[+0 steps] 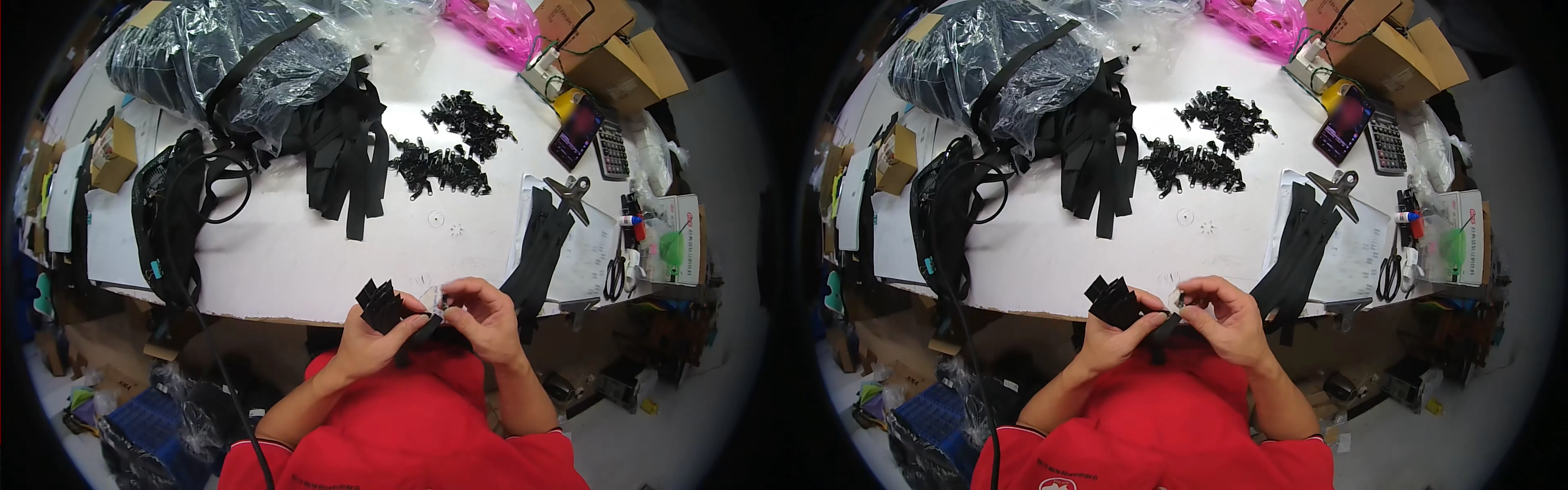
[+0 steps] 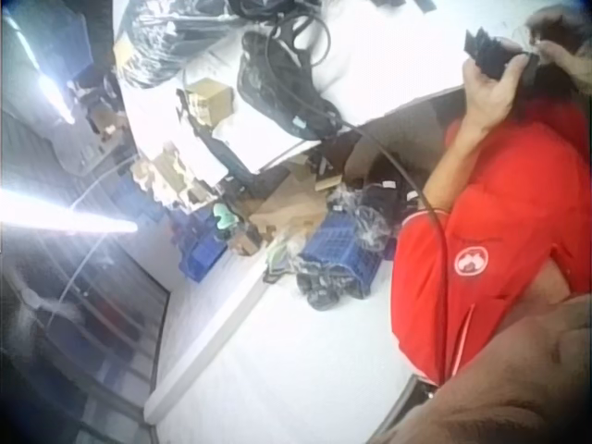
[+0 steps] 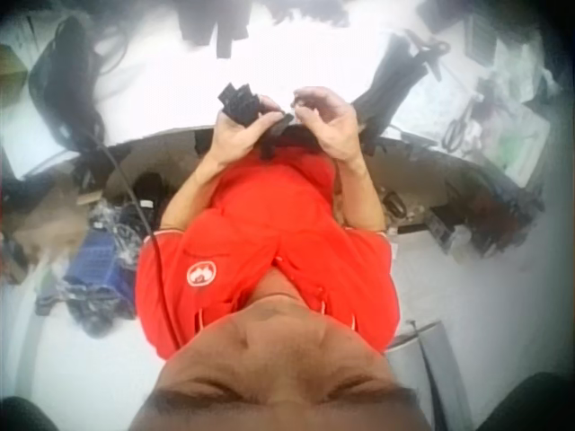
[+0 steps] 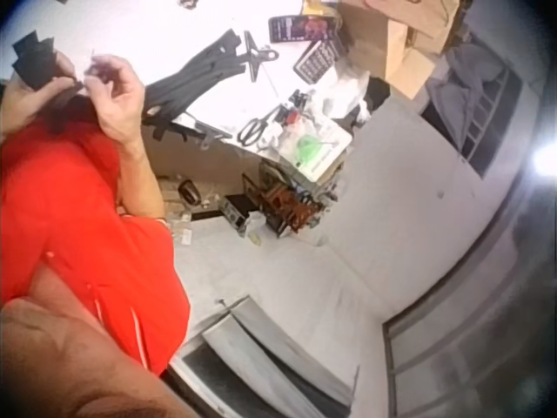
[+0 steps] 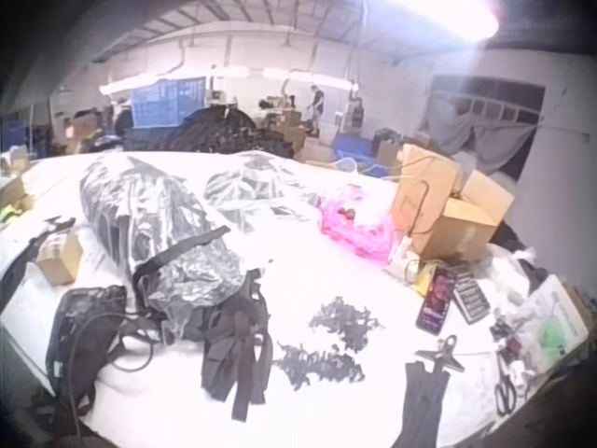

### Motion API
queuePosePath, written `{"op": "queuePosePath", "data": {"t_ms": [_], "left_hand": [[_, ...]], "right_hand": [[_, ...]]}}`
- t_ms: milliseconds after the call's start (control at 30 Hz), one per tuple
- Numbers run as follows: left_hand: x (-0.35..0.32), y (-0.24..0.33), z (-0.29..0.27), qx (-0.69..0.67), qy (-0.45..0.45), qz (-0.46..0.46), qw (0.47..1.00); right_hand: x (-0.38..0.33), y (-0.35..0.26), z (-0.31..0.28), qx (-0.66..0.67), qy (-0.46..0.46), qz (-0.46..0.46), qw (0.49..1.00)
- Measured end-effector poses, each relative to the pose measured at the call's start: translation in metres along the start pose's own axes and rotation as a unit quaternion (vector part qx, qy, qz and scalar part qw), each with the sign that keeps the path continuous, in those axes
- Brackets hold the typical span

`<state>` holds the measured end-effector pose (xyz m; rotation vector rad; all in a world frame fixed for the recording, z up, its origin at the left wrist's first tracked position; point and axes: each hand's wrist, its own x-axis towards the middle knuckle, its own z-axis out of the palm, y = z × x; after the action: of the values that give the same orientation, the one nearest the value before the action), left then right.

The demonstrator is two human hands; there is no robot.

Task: The person repeatedly picks up small black plastic clips and attaches them to the ends of black fabric straps. They handle the components one at a time, securing the clips onto the strap ends and placing the finished units on the table.

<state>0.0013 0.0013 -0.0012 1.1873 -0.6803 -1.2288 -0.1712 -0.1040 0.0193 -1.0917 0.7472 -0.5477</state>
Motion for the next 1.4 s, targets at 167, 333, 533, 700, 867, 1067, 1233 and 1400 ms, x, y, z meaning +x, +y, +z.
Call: {"op": "queuePosePath", "data": {"t_ms": [167, 333, 533, 700, 867, 1067, 1233, 1400], "left_hand": [[-0.003, 0.004, 0.004, -0.016, 0.012, 0.006, 1.000], [-0.003, 0.004, 0.004, -0.001, 0.015, 0.006, 1.000], [-0.001, 0.002, 0.004, 0.020, 0.006, 0.011, 1.000], [-0.001, -0.006, 0.002, 0.032, -0.007, 0.021, 0.999], [-0.001, -0.003, 0.004, 0.001, 0.015, 0.008, 1.000], [-0.001, -0.002, 0.006, 0.001, 0.014, 0.005, 1.000], [-0.002, 0.005, 0.010, -0.029, 0.026, 0.004, 0.999], [-0.004, 0.005, 0.010, -0.003, 0.015, 0.005, 1.000]], "right_hand": [[0.004, -0.002, -0.004, -0.254, -0.055, -0.162, 0.952], [0.000, 0.000, 0.004, -0.231, -0.014, -0.133, 0.964], [0.001, -0.007, -0.002, -0.365, -0.060, -0.217, 0.903], [-0.003, 0.011, -0.009, -0.173, 0.025, -0.078, 0.981], [0.004, 0.024, -0.022, 0.280, 0.030, 0.061, 0.958], [-0.005, 0.021, -0.005, -0.077, 0.051, -0.119, 0.989], [-0.001, 0.007, 0.000, -0.268, 0.012, -0.259, 0.928], [-0.001, 0.008, 0.001, -0.261, 0.019, -0.256, 0.930]]}}
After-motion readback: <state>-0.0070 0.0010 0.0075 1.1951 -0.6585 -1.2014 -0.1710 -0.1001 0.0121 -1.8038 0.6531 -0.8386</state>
